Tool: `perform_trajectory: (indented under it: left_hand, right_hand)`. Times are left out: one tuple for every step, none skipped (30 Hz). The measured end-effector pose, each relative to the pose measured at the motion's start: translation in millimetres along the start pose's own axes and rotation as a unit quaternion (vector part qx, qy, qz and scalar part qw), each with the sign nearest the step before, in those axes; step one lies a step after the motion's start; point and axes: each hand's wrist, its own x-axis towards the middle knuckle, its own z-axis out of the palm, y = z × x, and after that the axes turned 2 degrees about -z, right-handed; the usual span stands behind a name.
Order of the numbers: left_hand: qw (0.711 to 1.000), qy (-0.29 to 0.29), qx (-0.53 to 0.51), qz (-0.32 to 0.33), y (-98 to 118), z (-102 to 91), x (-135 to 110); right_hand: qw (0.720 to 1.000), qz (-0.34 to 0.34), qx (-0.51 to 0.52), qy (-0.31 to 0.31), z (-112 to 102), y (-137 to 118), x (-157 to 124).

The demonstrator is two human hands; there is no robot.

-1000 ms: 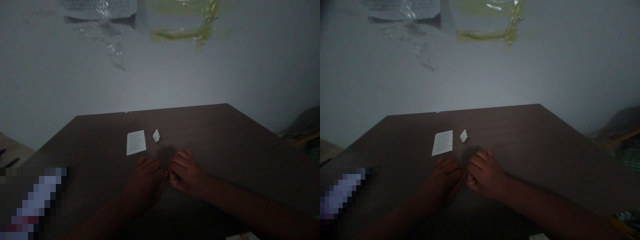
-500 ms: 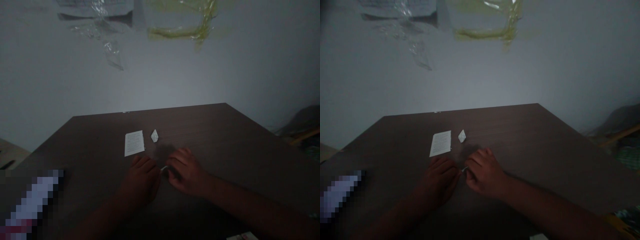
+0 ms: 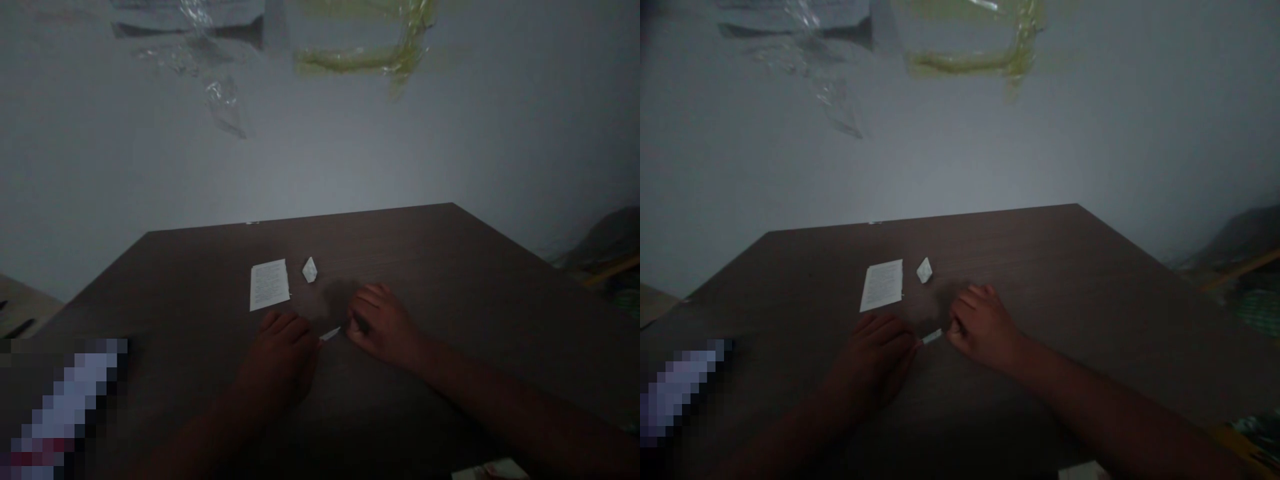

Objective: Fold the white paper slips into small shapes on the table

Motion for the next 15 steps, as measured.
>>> perform_trajectory:
  left_hand:
    - [1.000,-0.002,0.003,-0.002,-2,-0.8,0]
    - [1.000,-0.006,0.005,-0.005,-2,-1.5,0]
    - [1.000,-0.010,0.007,-0.007,-2,-1.9,1]
    - [1.000,-0.013,0.008,-0.006,-1,-2.0,2]
    - [1.000,-0.016,0.010,-0.003,1,-1.7,2]
    - [1.000,-0.019,0.011,0.000,3,-1.0,3]
    - [1.000,-0.022,0.010,0.003,6,0.0,3]
    - [1.000,-0.023,0.009,0.007,9,1.3,3]
    - [1.000,-0.023,0.007,0.008,11,2.6,2]
    - [1.000,-0.022,0.002,0.010,13,3.9,2]
    - [1.000,-0.017,-0.005,0.013,15,4.9,1]
    - [1.000,-0.010,-0.011,0.017,16,5.6,0]
    - [1.000,-0.006,-0.014,0.018,16,5.8,0]
    - [1.000,-0.005,-0.015,0.017,15,5.4,-1]
    - [1.000,-0.002,-0.014,0.014,13,4.5,-1]
  right_hand:
    - [1.000,0.004,0.001,0.012,-1,3,0]
    - [1.000,0.003,0.010,0.019,-3,3,1]
    - [0.999,-0.003,0.023,0.021,-4,2,1]
    - [0.999,-0.014,0.036,0.019,-4,-1,0]
    - [0.999,-0.025,0.044,0.013,-4,-5,0]
    - [0.998,-0.036,0.048,0.009,-3,-11,0]
    - [0.998,-0.046,0.049,-0.001,-2,-16,-1]
    - [0.997,-0.056,0.048,-0.009,0,-21,-1]
    - [0.997,-0.064,0.044,-0.016,1,-25,-1]
    - [0.997,-0.071,0.039,-0.021,3,-29,-1]
    - [0.996,-0.076,0.035,-0.021,4,-31,-1]
    - [0.996,-0.080,0.031,-0.017,5,-31,-1]
    - [0.996,-0.082,0.027,-0.012,6,-31,-1]
    - [0.997,-0.080,0.022,-0.007,5,-28,0]
    - [0.997,-0.073,0.016,-0.004,5,-25,0]
